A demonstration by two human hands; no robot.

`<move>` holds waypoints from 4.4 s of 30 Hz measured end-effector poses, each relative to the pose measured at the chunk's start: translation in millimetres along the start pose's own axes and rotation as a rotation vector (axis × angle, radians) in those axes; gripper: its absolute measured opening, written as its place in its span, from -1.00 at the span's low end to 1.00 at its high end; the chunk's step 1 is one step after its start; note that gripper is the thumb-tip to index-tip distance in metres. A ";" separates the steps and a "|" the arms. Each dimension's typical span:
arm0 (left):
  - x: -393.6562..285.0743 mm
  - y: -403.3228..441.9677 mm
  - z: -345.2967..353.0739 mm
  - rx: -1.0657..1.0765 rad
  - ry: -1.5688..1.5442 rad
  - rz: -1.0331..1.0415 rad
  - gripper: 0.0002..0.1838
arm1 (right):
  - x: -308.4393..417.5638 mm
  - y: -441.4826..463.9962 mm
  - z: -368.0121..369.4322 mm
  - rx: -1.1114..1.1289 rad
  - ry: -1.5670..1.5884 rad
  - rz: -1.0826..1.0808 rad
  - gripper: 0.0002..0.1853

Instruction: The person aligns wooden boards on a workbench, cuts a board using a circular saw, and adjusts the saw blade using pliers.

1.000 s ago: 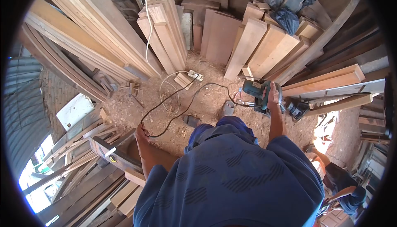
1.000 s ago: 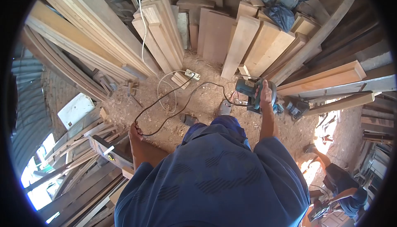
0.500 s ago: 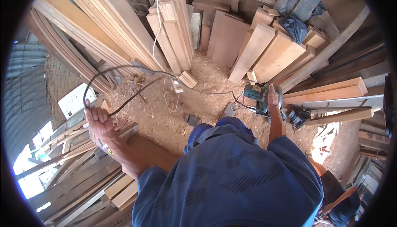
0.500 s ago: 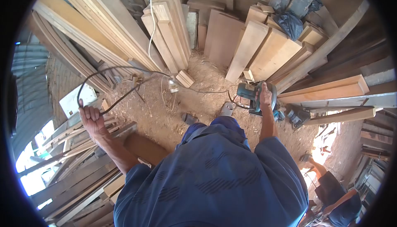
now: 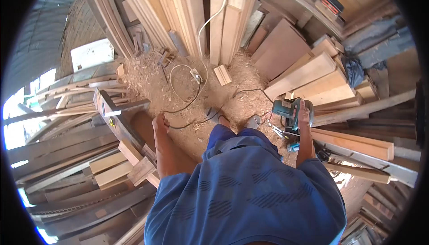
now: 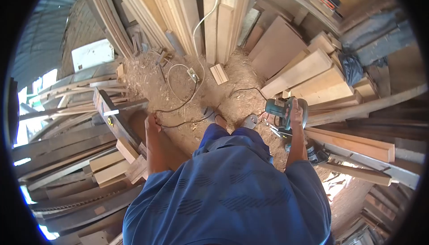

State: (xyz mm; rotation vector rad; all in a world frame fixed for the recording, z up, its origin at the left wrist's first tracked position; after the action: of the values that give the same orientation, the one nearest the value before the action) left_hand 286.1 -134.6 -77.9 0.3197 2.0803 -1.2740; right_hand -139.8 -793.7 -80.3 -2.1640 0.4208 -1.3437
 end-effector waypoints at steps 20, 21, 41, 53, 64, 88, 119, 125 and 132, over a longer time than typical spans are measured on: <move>-1.4 125.7 -46.0 -0.055 -0.007 -0.215 -0.85 | 132.4 -98.1 202.8 0.148 0.077 -0.051 -0.39; -1.3 121.5 -44.0 -0.037 -0.011 -0.225 -0.83 | 135.1 -97.7 210.5 0.158 0.103 -0.063 -0.40; 79.2 71.1 -89.3 -0.157 -0.046 -0.182 -0.71 | 157.7 -34.0 266.0 0.179 0.089 0.011 -0.43; 67.2 57.0 -81.9 -0.178 0.203 0.292 -0.35 | 197.9 -57.3 282.4 0.309 -0.358 -0.445 -0.80; 44.4 -109.0 -184.1 -0.946 0.704 0.608 -0.26 | 203.4 -116.7 386.9 0.702 -0.367 -0.462 -0.84; 154.0 -60.4 -361.8 -0.989 0.789 0.286 -0.29 | 102.7 -493.9 619.3 1.418 -0.725 -0.739 -0.84; -273.7 -402.0 -194.9 0.002 -0.590 1.928 -0.44 | -94.7 -638.2 708.2 1.957 -1.435 -1.265 -0.74; -263.2 -417.5 -207.1 -0.094 -0.468 1.914 -0.43 | -131.4 -663.3 675.4 2.059 -1.523 -1.390 -0.67; -231.7 -400.5 -216.5 -0.160 -0.479 1.720 -0.45 | -145.4 -653.6 652.5 2.183 -1.602 -1.556 -0.59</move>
State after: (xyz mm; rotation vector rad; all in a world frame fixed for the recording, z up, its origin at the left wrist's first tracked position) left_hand 160.9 -115.7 416.9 1.1989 0.8095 -0.0537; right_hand 361.4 -7.0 -17.9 -0.3777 -2.2580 0.4091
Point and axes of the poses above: each hand's wrist, its own y-axis towards the middle knuckle, its own z-axis out of the palm, x = y × z, the point moved 7 cm from there along y, towards the middle knuckle, and after that the axes turned 14 degrees about -x, right-handed, at the moved point
